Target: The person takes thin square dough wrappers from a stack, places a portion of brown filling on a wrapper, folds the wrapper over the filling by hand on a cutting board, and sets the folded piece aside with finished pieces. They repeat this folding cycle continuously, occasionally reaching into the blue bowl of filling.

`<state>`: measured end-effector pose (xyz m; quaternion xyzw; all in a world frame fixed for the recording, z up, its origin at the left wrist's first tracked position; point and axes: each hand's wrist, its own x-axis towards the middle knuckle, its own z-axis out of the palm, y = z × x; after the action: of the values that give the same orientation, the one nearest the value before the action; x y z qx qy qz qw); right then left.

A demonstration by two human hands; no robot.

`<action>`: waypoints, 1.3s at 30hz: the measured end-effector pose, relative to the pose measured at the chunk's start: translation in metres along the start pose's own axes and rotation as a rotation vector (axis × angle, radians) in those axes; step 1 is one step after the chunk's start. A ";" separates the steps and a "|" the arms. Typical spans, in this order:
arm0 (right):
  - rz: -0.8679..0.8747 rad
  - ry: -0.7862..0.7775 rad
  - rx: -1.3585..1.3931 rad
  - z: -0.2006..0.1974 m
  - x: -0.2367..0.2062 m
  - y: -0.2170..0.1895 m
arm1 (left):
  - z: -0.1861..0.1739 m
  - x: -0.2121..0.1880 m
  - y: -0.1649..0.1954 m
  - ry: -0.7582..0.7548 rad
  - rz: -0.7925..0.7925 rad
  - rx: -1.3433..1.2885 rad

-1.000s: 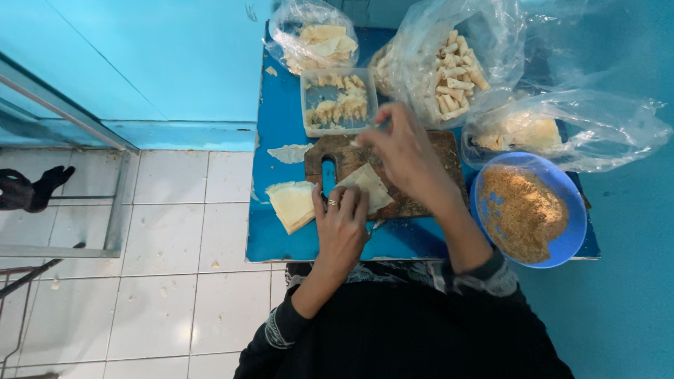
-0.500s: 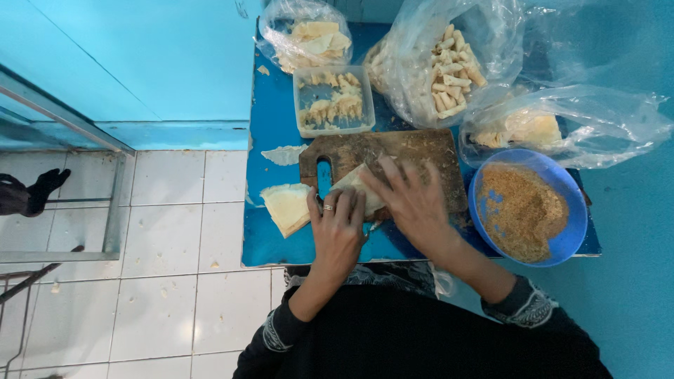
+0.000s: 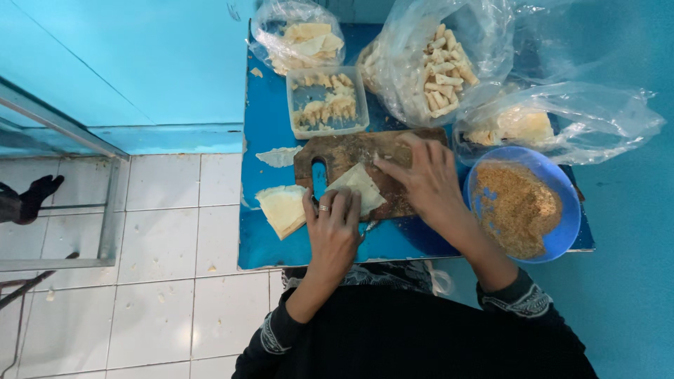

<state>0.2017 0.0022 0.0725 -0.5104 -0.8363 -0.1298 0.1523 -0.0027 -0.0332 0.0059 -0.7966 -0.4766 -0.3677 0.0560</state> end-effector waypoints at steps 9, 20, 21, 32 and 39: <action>-0.045 0.048 0.180 -0.006 -0.004 -0.014 | 0.003 -0.003 -0.001 -0.007 -0.019 -0.016; -0.009 0.100 -0.140 0.011 -0.018 -0.037 | -0.008 0.003 0.001 -0.024 -0.003 -0.016; -0.005 0.102 -0.060 0.010 -0.021 -0.036 | -0.009 0.004 0.001 -0.028 -0.003 -0.024; 0.657 0.092 0.195 -0.043 -0.107 0.044 | -0.008 -0.002 -0.003 -0.047 -0.050 -0.038; 0.769 -0.003 0.465 -0.044 -0.117 0.045 | -0.020 -0.002 -0.005 -0.053 -0.154 -0.101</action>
<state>0.2978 -0.0896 0.0705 -0.7367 -0.5929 0.1284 0.2989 -0.0175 -0.0402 0.0178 -0.7688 -0.5187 -0.3732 -0.0251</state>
